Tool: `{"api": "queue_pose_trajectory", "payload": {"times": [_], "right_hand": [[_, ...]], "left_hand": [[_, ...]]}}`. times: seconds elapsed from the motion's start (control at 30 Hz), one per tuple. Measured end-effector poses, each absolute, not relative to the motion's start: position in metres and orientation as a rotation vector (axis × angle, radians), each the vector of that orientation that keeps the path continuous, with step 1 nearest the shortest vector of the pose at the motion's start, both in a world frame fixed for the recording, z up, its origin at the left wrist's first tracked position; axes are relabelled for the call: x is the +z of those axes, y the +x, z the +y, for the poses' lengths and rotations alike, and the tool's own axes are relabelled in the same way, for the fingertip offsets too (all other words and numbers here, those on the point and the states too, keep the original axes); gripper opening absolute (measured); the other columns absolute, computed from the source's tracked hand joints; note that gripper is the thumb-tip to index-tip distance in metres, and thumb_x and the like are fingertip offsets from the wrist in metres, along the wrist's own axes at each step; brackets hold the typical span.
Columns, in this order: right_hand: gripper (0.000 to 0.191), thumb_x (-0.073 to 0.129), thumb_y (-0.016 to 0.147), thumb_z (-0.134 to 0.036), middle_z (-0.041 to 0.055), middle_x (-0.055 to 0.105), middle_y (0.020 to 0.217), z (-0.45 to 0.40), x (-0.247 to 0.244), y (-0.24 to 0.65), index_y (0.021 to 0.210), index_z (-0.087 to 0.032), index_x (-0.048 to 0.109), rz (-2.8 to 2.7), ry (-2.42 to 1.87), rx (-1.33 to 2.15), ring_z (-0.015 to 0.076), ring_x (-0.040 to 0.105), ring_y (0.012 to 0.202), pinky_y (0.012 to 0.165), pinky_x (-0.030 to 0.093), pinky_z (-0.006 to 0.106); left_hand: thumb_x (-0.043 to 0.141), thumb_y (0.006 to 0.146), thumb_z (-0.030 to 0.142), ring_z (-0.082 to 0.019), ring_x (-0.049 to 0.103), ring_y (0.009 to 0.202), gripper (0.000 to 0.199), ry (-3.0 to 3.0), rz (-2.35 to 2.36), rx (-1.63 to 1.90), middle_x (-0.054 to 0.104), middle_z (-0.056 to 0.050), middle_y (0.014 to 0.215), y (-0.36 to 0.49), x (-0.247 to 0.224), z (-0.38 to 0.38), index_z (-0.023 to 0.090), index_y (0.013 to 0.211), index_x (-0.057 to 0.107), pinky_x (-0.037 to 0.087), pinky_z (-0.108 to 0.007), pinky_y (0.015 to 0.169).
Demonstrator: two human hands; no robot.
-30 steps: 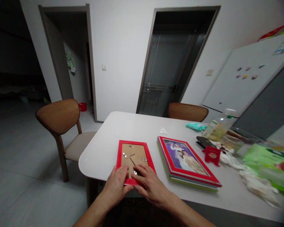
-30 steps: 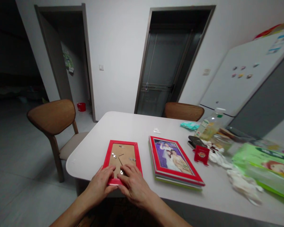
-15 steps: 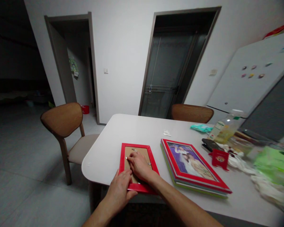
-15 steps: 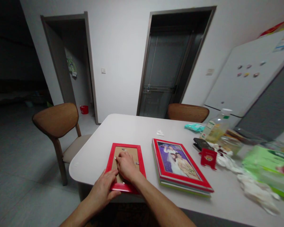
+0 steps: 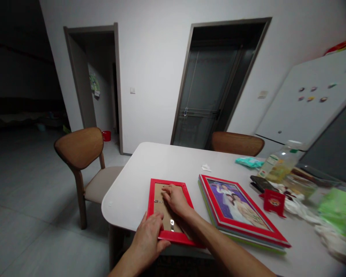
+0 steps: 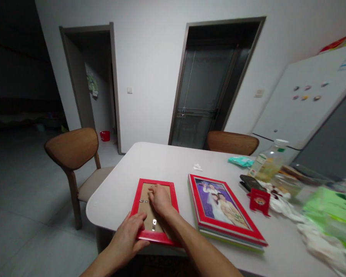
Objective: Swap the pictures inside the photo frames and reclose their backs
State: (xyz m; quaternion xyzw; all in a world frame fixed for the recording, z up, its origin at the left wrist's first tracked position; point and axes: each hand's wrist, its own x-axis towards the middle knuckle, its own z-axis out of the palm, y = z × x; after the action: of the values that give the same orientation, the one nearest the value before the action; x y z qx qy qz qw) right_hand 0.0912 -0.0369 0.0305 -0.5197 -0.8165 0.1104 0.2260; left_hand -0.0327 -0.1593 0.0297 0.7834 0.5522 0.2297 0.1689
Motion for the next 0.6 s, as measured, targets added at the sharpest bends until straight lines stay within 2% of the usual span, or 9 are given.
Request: {"api": "queue_pose_trajectory", "payload": {"times": [0.1,0.17,0.4,0.6], "right_hand": [[0.025,0.042,0.078,-0.027,0.0065,0.064,0.078,-0.015,0.028,0.094,0.080,-0.016,0.064,-2.160,-1.577,0.305,0.0135,0.056,0.068,0.060,0.035,0.022],[0.022,0.046,0.076,-0.029,0.0055,0.064,0.070,-0.004,0.025,0.093,0.074,-0.016,0.064,-2.121,-1.657,0.306,0.0133,0.055,0.062,0.055,0.033,0.022],[0.021,0.049,0.073,-0.032,0.0080,0.063,0.077,0.014,0.018,0.091,0.077,-0.016,0.062,-2.036,-1.835,0.291,0.0144,0.054,0.067,0.055,0.032,0.022],[0.015,0.053,0.069,-0.027,0.0092,0.064,0.077,0.015,0.024,0.089,0.073,-0.016,0.062,-1.995,-1.851,0.283,0.0162,0.056,0.069,0.055,0.033,0.023]], "left_hand": [[0.067,0.061,0.024,-0.025,0.044,0.110,0.060,2.221,1.582,0.652,0.053,-0.014,0.114,-0.033,0.029,-0.161,0.011,0.114,0.043,0.025,-0.043,0.099],[0.067,0.061,0.024,-0.024,0.043,0.110,0.061,2.221,1.585,0.644,0.051,-0.014,0.116,-0.033,0.028,-0.162,0.010,0.115,0.042,0.025,-0.043,0.100],[0.066,0.061,0.023,-0.024,0.041,0.112,0.058,2.217,1.599,0.638,0.048,-0.012,0.121,-0.033,0.028,-0.162,0.012,0.113,0.044,0.024,-0.044,0.100],[0.065,0.061,0.022,-0.025,0.042,0.112,0.059,2.233,1.638,0.622,0.049,-0.013,0.119,-0.034,0.029,-0.165,0.013,0.115,0.043,0.025,-0.043,0.099]]}}
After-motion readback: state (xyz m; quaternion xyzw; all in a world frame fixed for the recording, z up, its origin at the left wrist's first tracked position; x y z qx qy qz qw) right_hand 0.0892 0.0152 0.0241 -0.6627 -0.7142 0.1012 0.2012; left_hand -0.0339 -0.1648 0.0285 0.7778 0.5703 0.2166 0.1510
